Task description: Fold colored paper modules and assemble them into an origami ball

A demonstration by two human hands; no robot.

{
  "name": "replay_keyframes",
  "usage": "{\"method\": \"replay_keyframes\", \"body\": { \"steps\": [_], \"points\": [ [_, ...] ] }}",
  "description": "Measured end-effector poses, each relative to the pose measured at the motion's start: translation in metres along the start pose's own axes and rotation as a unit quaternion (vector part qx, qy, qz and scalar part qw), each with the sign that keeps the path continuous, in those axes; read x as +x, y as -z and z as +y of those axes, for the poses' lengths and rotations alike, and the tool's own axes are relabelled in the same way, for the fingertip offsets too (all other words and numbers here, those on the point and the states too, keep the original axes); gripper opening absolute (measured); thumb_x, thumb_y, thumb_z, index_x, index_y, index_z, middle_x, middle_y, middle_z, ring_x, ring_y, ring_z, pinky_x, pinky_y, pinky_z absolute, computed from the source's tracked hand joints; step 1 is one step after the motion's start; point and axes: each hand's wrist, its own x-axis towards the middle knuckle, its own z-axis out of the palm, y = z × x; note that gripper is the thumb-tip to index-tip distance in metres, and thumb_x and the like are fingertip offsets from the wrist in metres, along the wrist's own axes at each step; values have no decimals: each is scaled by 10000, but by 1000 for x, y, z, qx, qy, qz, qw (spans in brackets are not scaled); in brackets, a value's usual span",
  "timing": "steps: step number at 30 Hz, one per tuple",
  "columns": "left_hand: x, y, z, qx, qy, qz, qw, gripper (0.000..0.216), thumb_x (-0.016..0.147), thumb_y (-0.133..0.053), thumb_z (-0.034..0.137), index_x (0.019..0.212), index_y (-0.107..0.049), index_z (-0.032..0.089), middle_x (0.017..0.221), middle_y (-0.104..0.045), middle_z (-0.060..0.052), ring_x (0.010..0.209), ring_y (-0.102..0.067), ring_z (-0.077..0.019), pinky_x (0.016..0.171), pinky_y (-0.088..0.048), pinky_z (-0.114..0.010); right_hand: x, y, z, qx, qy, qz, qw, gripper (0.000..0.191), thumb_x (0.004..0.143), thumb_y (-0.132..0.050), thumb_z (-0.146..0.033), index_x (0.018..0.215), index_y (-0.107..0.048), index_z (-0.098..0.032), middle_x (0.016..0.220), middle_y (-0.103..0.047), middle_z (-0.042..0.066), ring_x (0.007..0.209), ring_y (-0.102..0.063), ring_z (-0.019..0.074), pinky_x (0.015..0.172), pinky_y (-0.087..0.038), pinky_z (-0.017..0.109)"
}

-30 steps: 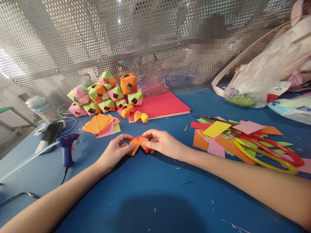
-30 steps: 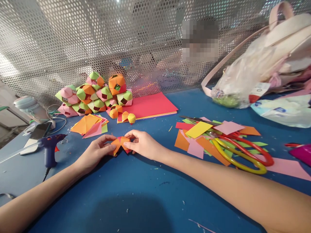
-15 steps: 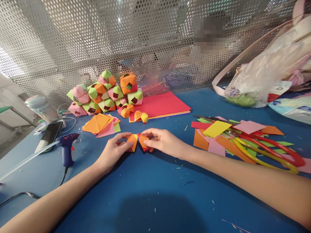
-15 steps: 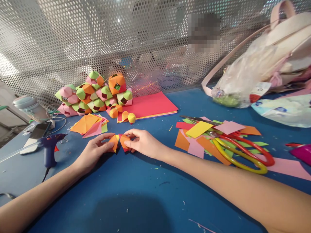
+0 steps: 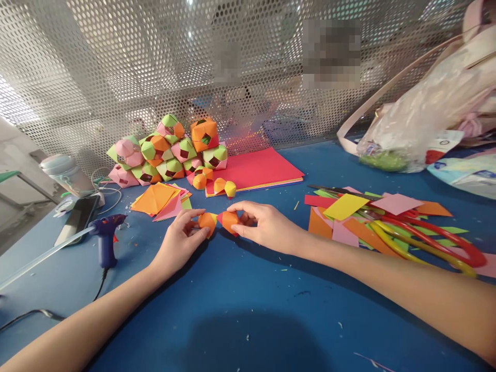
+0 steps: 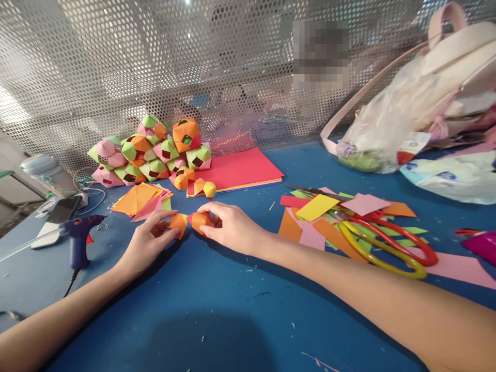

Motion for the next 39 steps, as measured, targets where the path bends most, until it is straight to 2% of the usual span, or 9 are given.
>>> {"method": "replay_keyframes", "body": {
  "steps": [5,10,23,32,36,39],
  "points": [
    [0,0,1,34,-60,-11,998,337,757,-632,329,1070,-608,208,1127,-590,-73,884,-612,-173,776,-505,-306,0,-1,6,-47,99,13,994,273,782,-594,-187,1049,-604,-244,1087,-628,51,960,-599,207,897,-472,388],
    [1,0,-3,36,-109,-22,993,293,791,-603,294,1076,-599,222,1155,-567,-65,1007,-584,-180,871,-490,-319,1,2,10,-43,133,3,990,329,791,-584,-179,1111,-587,-255,1200,-583,62,1137,-529,232,1004,-410,438],
    [1,1,-7,64,-146,-24,987,288,823,-572,251,1110,-572,225,1193,-541,-77,1114,-533,-188,919,-482,-336,3,1,18,-113,154,-1,982,275,824,-564,-185,1094,-612,-210,1223,-571,101,1151,-530,222,992,-439,400],
    [1,-2,-14,59,-155,-50,985,293,834,-564,241,1126,-544,220,1192,-527,-73,1058,-573,-173,933,-496,-356,-1,-7,19,-120,191,-3,974,286,839,-547,-159,1124,-577,-171,1231,-556,119,1133,-542,204,976,-463,387],
    [1,-2,-16,63,-160,-43,984,295,834,-568,234,1127,-540,218,1194,-526,-78,1064,-572,-175,934,-497,-359,-1,-10,21,-115,200,26,973,354,823,-578,-171,1172,-520,-164,1226,-556,124,1144,-537,209,989,-457,401],
    [0,-1,-15,78,-177,-46,980,260,835,-566,223,1095,-564,218,1191,-533,-81,1113,-540,-186,928,-498,-356,-2,-11,22,-112,203,40,972,327,822,-582,-177,1142,-522,-162,1233,-547,136,1155,-531,219,991,-454,416]
  ]
}}
